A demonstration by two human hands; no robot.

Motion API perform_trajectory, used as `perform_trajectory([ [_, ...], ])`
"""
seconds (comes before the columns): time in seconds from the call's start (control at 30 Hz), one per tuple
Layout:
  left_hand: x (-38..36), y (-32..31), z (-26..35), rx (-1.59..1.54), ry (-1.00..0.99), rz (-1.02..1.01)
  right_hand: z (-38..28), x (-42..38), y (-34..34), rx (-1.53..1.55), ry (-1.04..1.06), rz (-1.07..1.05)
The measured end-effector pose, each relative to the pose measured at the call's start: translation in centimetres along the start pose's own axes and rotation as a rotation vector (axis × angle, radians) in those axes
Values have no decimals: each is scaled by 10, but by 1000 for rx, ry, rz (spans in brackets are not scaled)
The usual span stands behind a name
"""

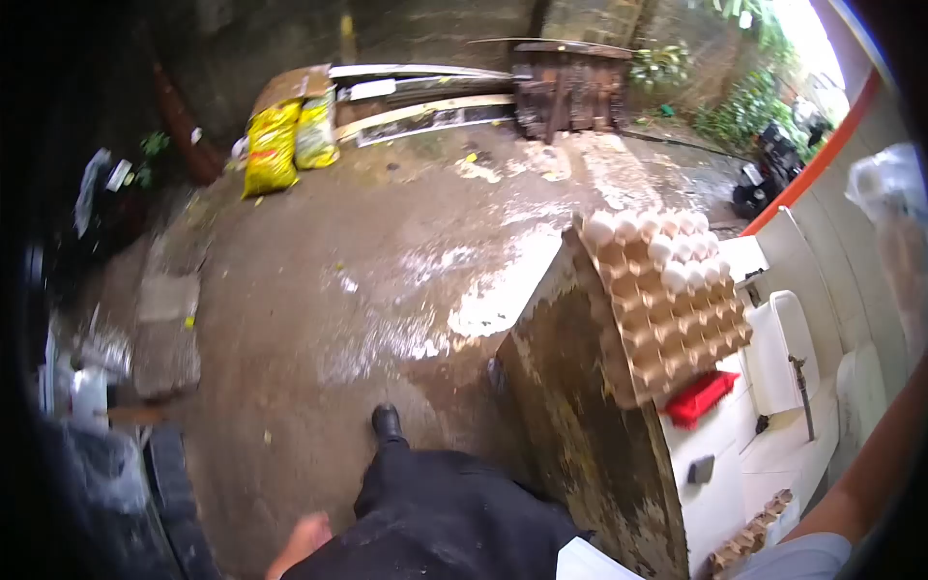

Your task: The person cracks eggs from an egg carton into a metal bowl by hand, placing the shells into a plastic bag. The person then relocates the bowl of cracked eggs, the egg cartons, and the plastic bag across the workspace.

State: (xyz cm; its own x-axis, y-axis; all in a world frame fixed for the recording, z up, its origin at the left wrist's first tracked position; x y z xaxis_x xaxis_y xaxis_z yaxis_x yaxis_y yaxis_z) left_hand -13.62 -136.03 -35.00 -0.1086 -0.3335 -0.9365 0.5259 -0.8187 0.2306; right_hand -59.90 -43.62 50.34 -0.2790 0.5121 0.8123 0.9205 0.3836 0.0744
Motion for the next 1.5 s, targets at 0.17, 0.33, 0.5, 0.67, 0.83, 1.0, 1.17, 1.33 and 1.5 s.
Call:
perform_trajectory([
  [0.17, 65, 1, 102, 356, 40, -48, -14, 36, -75, -148, -55, 17],
  [0.33, 126, -72, 442, 371, -261, 5, -38, 65, -139, -226, -200, 39],
  [0.5, 121, -199, 778, 217, -821, -179, -77, 18, -199, -31, -253, 292],
  [0.67, 88, -348, 892, 269, -812, -468, -27, 35, -213, 60, -57, 302],
  [0.83, 92, -472, 819, 917, -714, -719, 34, 17, -260, 86, -310, -259],
  [1.0, 62, -603, 883, 1376, -696, -610, 40, -30, -357, 103, -298, 250],
  [1.17, 82, -848, 1024, 934, -831, -670, 87, -3, -383, 11, -384, 191],
  [1.33, -114, -1081, 999, 888, -910, -1071, 154, -20, -391, -55, -483, 182],
  [1.5, -313, -1159, 854, 1042, -902, -1553, 255, -52, -368, -9, -557, 352],
])
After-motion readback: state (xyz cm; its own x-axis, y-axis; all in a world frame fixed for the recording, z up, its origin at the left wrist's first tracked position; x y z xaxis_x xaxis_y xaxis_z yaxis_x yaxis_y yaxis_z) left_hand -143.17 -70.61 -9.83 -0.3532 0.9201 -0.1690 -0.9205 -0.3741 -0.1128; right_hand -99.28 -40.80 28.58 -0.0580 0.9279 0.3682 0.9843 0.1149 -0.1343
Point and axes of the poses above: each hand's wrist, its own x-axis towards the middle knuckle, its own y-axis out of the back of the hand, z = x × y, the point moved 3 cm from there along x, towards the middle knuckle, and after that the axes turned 8 degrees about -x, right-handed, at the moved point
